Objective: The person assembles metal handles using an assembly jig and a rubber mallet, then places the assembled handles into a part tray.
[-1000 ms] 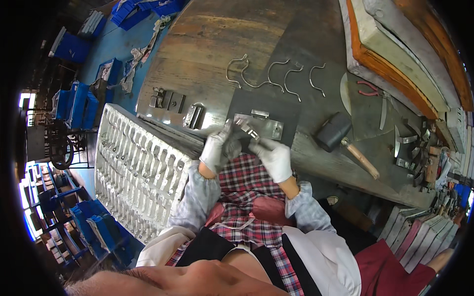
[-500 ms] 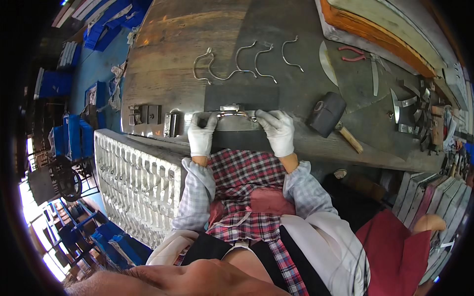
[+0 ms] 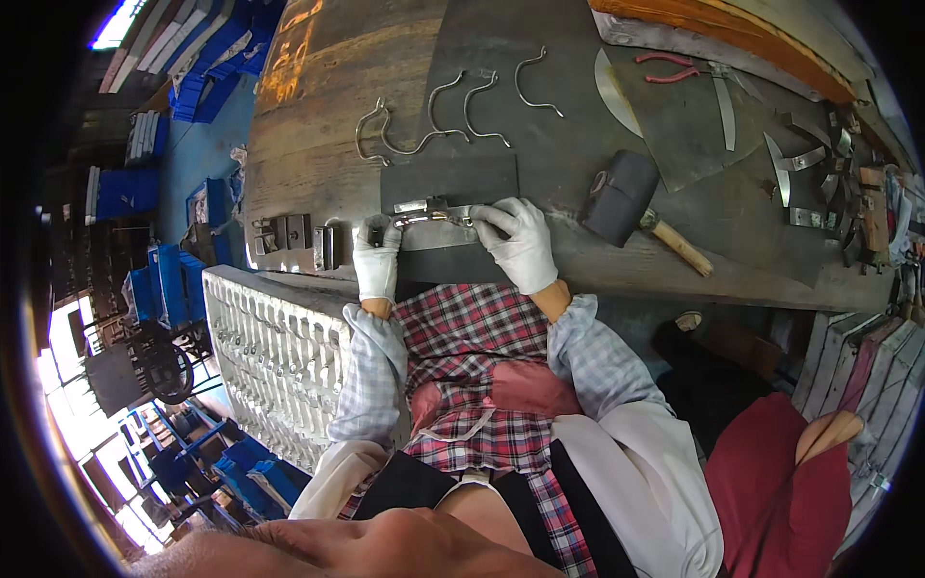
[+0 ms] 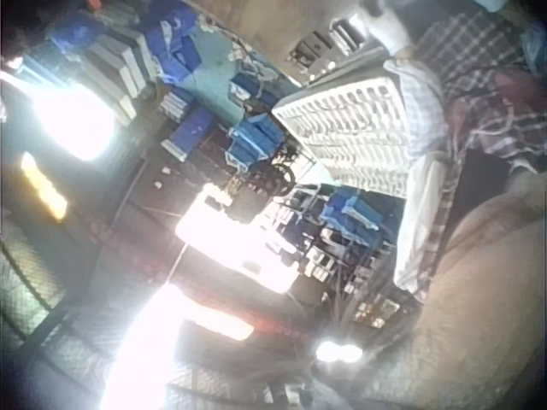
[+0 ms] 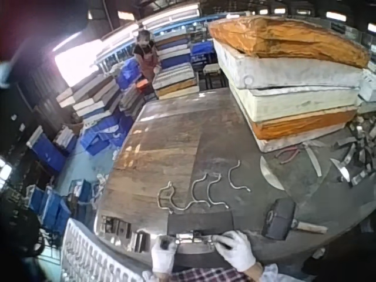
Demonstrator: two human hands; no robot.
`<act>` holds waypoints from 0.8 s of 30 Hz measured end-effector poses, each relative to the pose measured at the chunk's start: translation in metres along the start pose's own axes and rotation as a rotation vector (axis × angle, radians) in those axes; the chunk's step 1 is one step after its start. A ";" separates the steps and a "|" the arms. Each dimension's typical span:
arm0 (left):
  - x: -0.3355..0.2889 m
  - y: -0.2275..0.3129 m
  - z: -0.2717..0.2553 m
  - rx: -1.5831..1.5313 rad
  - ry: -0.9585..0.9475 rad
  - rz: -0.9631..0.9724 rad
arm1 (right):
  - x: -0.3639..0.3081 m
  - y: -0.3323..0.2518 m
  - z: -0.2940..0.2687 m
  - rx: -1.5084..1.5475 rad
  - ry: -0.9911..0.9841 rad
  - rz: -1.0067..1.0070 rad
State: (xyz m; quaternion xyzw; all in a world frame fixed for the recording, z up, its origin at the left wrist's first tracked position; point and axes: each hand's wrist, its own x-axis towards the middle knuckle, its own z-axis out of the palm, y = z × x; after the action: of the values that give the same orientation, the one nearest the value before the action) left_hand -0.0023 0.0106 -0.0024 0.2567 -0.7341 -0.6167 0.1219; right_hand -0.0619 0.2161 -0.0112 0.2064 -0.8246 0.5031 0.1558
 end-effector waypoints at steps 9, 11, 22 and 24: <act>0.001 -0.011 -0.005 0.073 0.014 0.090 | 0.022 -0.015 -0.139 0.021 0.348 0.213; 0.003 -0.013 -0.001 0.096 0.018 0.183 | 0.005 0.036 -0.179 -0.461 0.209 0.317; 0.004 -0.008 0.000 0.144 0.049 0.153 | 0.013 -0.093 -0.129 0.567 -0.259 1.067; 0.000 -0.002 0.002 0.123 0.030 0.128 | -0.016 -0.090 -0.084 0.176 -0.100 0.604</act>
State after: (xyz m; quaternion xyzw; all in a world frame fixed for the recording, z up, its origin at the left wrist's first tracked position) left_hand -0.0029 0.0126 -0.0045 0.2253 -0.7837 -0.5574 0.1559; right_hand 0.0009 0.2577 0.0872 -0.0109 -0.8085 0.5854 -0.0599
